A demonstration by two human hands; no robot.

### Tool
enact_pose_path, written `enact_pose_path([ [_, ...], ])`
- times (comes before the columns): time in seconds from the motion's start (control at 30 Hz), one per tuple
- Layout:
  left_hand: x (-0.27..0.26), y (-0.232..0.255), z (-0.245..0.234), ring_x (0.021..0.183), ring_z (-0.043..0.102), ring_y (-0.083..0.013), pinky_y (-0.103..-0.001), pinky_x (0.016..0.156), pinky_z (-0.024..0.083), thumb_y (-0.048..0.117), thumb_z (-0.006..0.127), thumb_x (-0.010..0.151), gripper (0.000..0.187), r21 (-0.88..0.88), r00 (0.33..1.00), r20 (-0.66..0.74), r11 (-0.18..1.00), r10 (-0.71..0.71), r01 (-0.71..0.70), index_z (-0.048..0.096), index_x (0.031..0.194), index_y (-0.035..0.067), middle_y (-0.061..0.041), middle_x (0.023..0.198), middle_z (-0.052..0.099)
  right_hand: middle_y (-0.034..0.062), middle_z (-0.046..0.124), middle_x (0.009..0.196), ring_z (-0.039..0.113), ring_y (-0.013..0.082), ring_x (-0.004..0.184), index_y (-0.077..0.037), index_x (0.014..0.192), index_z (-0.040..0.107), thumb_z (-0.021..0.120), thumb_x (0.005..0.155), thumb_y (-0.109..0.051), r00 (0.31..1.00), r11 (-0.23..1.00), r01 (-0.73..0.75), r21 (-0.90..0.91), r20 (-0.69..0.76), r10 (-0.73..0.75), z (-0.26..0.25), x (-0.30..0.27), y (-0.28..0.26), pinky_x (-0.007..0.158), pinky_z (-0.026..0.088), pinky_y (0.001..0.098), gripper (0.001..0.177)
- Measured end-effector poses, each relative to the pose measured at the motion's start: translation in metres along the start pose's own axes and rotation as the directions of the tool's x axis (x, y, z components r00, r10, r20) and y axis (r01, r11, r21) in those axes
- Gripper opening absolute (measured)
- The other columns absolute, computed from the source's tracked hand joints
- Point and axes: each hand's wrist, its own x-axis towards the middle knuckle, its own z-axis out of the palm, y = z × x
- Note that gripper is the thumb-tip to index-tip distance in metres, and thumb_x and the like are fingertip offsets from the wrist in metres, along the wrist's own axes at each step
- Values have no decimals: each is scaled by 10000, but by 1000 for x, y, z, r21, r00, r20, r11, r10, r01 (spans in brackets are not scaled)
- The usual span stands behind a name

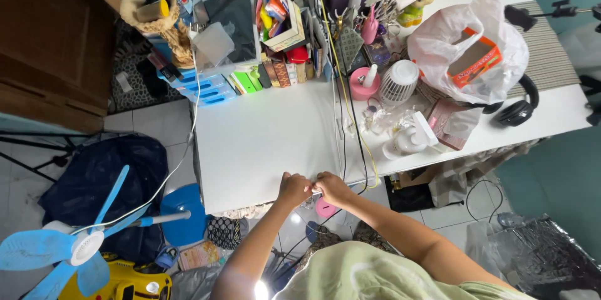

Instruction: Cleaning a small whiteboard and organizing items on a cluttered desk.

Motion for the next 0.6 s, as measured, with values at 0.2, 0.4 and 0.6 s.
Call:
enact_pose_path([
  [0.2, -15, 9, -20, 826, 684, -187, -411, 859, 411, 236, 770, 766, 34, -89, 999, -33, 996, -29, 26, 779, 763, 204, 0, 788, 710, 139, 722, 850, 693, 293, 766, -27, 892, 798, 776, 783, 4, 995, 988, -90, 127, 55, 84, -17, -6, -10, 685, 562, 397, 116],
  [0.4, 12, 64, -107, 791, 713, -218, -349, 711, 556, 179, 807, 789, 103, -389, 962, -268, 919, -52, -58, 804, 888, 153, -47, 861, 724, 48, 746, 902, 704, 119, 747, -52, 945, 796, 806, 856, -106, 947, 839, -265, 475, -35, 319, -99, -3, -25, 653, 588, 270, 104],
  [0.6, 54, 159, -190, 855, 723, -196, -299, 744, 544, 56, 800, 833, 130, -492, 832, -542, 758, 119, -429, 768, 959, 60, -66, 917, 737, 52, 720, 934, 642, 122, 786, -22, 1055, 800, 795, 864, -6, 885, 760, -190, 621, -227, 406, -200, -32, -24, 679, 523, 255, 191],
])
